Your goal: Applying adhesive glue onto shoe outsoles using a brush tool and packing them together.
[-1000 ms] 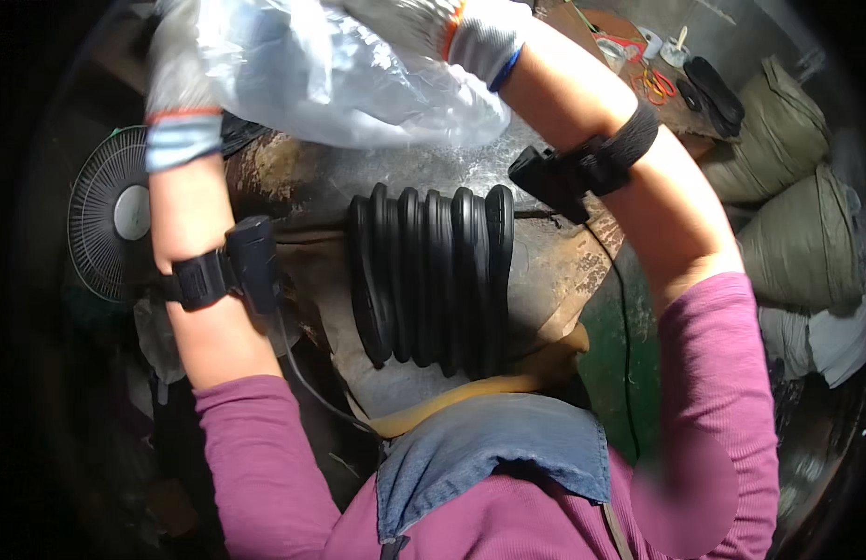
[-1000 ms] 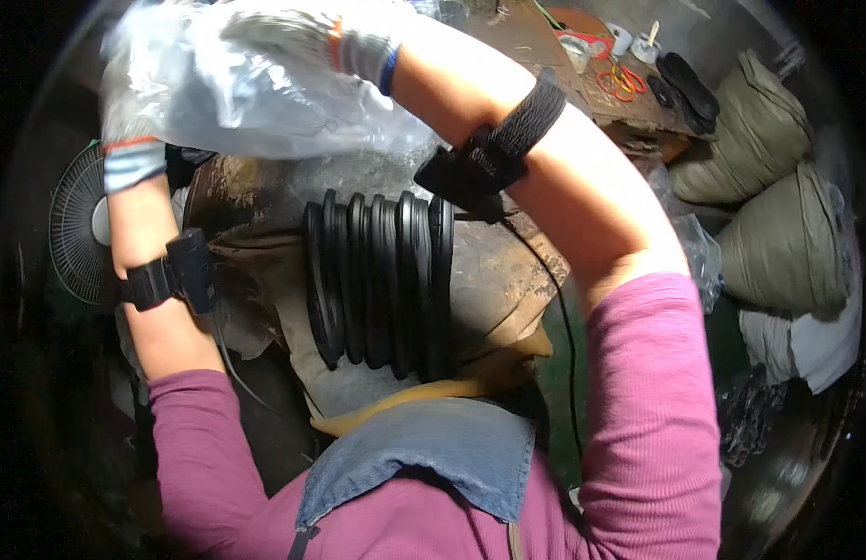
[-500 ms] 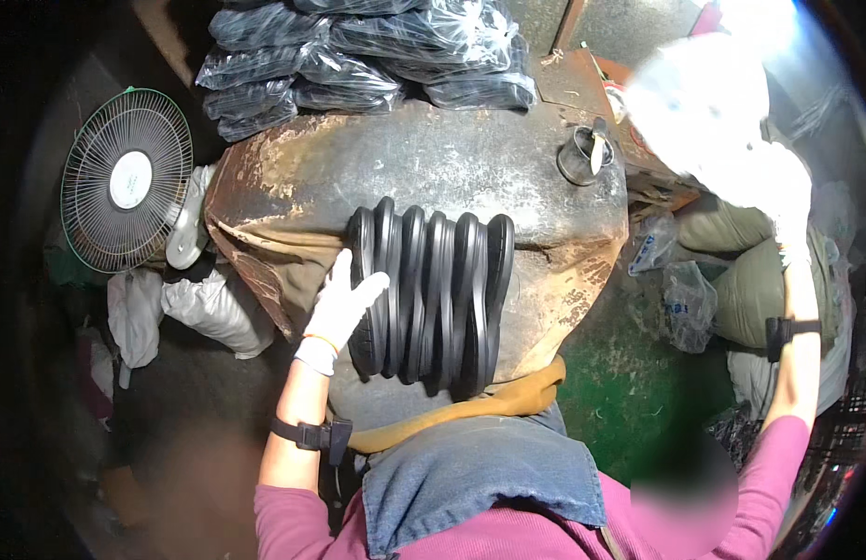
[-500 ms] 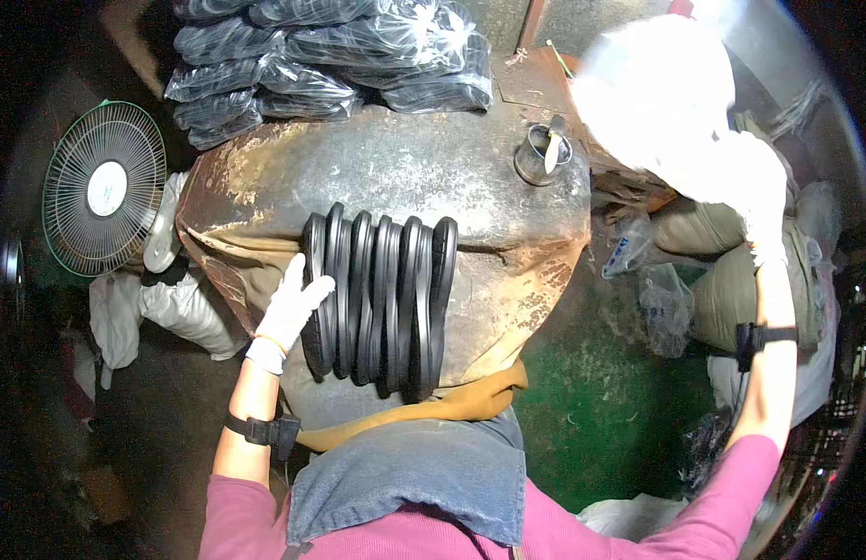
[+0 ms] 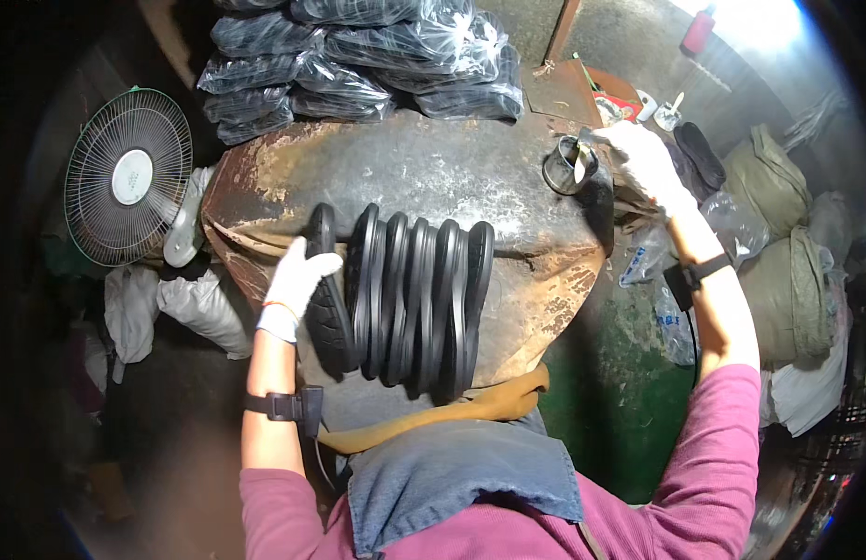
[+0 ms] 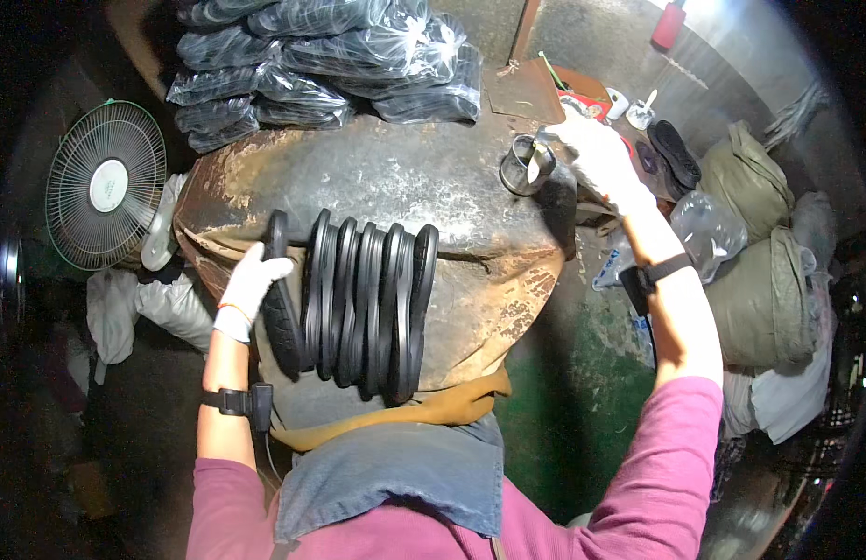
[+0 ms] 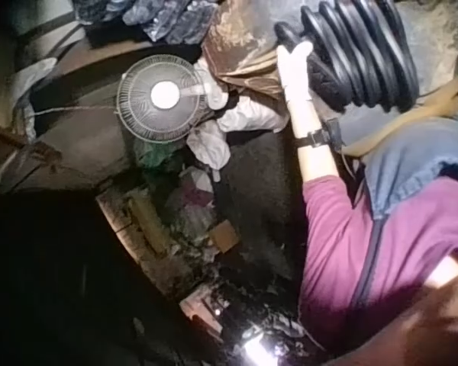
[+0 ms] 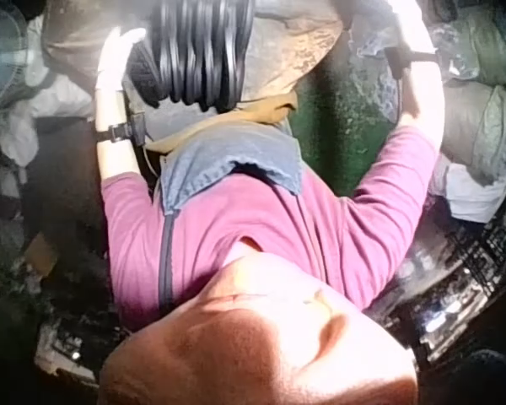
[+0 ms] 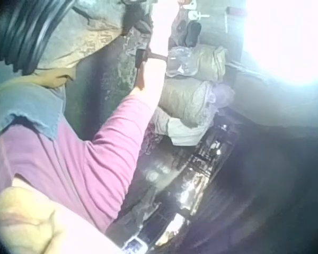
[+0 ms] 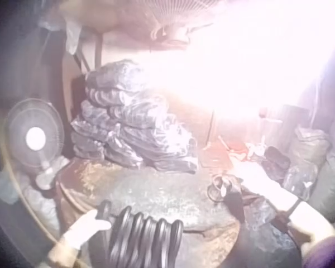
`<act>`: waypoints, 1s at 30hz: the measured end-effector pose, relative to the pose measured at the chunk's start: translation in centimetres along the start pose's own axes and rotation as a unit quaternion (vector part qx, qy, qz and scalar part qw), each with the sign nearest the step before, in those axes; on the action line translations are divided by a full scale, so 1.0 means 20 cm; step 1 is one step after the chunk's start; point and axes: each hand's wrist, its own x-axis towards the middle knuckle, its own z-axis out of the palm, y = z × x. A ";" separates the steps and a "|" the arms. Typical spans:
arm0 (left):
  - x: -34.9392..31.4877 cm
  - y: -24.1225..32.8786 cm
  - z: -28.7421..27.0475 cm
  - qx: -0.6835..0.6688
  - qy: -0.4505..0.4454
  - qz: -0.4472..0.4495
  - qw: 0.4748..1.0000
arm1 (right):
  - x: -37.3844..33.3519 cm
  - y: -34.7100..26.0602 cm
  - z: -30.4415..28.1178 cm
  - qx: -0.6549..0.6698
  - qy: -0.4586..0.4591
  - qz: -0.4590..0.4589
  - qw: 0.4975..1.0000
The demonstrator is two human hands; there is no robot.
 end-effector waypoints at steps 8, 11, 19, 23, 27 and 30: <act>-0.34 0.43 -0.18 0.025 -0.142 0.500 0.854 | 0.18 -0.14 0.15 -0.101 -0.135 -0.159 0.973; -0.35 0.24 0.03 0.321 -0.070 0.457 0.826 | 0.03 0.11 0.27 0.300 -0.169 0.233 0.909; -0.50 0.07 0.53 0.322 0.193 0.193 0.907 | 0.02 0.34 0.64 -0.043 0.096 -0.099 0.990; -0.52 0.08 0.53 0.335 0.187 0.195 0.902 | 0.05 0.25 0.65 -0.035 0.136 -0.102 0.985; -0.52 0.14 0.48 0.294 0.158 0.117 0.935 | 0.05 0.17 0.67 -0.025 0.170 -0.103 0.980; -0.50 0.19 0.44 0.263 0.116 0.032 0.957 | 0.08 0.09 0.69 -0.014 0.197 -0.106 0.975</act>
